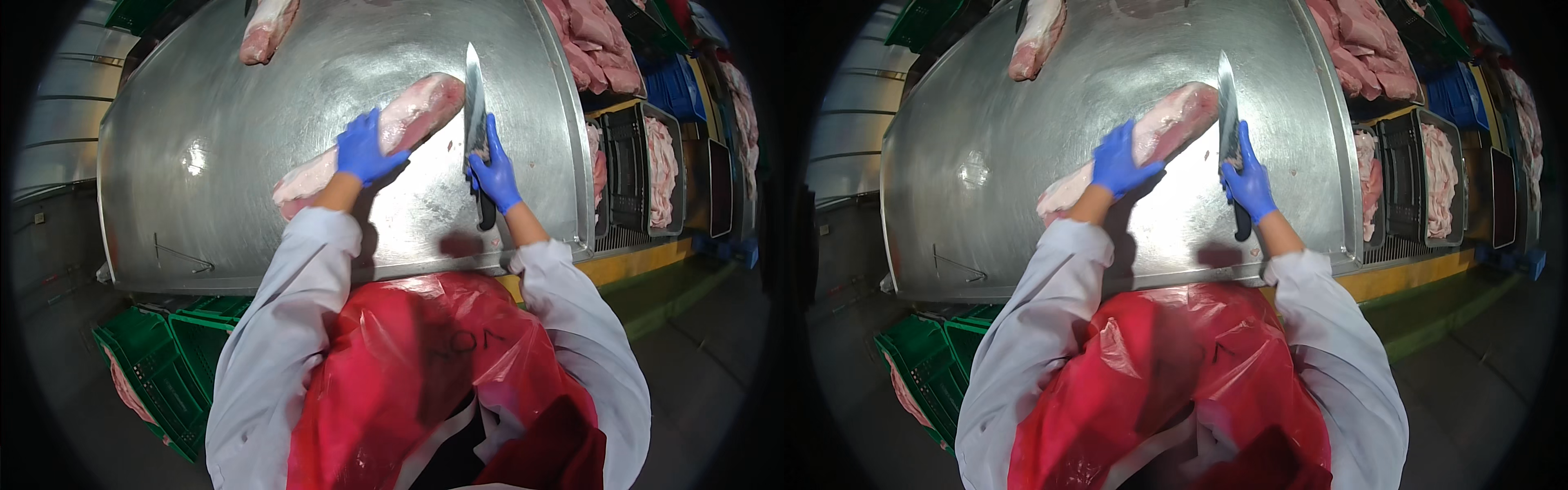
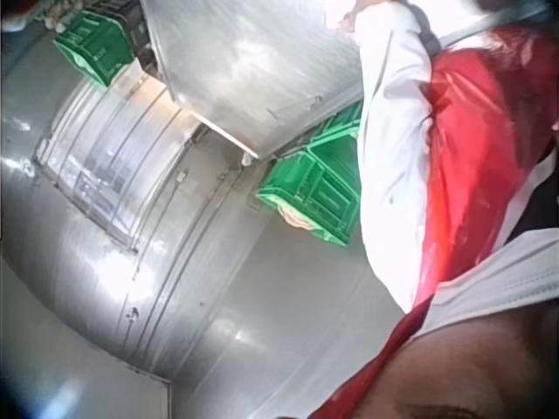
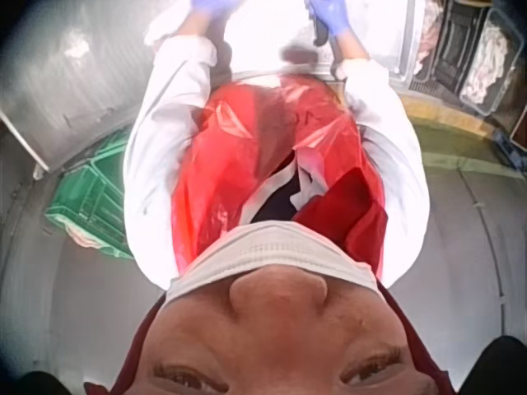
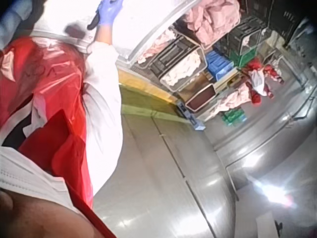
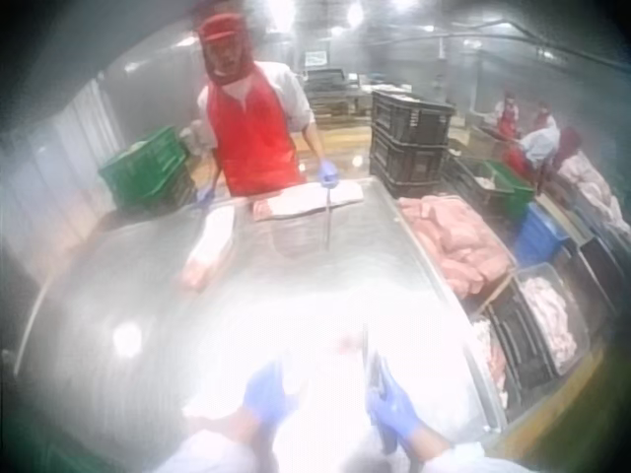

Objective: The person trims fat and connective tissue from large pork slabs using a knife on a stainless steel table. They repeatedly cut, lift, and place trimmed pieces into green crates while handling multiple slabs sequentially.

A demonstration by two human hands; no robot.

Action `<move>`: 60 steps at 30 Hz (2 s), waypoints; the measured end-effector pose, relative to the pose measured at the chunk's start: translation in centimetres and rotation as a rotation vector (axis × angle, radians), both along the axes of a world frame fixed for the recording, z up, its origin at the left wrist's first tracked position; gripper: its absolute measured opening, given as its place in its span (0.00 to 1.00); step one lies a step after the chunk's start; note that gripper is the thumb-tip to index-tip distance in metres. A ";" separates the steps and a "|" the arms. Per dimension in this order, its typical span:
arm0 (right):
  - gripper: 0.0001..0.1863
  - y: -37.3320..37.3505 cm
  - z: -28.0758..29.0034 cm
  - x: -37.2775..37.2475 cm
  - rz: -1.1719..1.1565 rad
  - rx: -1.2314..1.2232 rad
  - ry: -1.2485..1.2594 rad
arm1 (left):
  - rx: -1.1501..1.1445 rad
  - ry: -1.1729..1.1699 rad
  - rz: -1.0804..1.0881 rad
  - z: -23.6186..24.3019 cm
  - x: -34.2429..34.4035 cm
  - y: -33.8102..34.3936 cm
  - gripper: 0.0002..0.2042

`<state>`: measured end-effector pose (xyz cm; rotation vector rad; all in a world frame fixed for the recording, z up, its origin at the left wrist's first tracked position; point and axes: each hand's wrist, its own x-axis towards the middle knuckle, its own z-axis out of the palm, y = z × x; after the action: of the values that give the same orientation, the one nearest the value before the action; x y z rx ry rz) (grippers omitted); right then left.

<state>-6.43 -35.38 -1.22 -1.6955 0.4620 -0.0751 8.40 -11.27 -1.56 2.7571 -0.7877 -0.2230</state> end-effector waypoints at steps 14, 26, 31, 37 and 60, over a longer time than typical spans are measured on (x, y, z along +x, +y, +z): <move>0.46 -2.0 0.4 14.9 -0.034 -0.336 0.083 | -0.336 -0.306 0.001 -0.9 -1.7 8.4 0.24; 0.44 -1.8 3.5 4.0 0.262 -0.190 0.307 | -0.401 -0.114 -0.046 -0.3 -0.6 0.8 0.14; 0.44 -2.5 3.9 7.3 0.196 0.116 0.327 | -0.450 -0.149 -0.105 -0.6 -0.4 0.7 0.15; 0.46 -1.6 8.9 -10.2 0.395 0.134 0.422 | -0.344 -0.037 0.063 0.1 -0.1 0.0 0.13; 0.43 -4.3 1.0 8.8 0.351 0.039 0.231 | -0.114 0.245 0.252 2.2 4.9 -14.2 0.13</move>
<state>2.35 -39.65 -0.24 -1.7307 0.3272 0.3865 13.26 -25.51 0.63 2.6217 -0.3745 -0.4387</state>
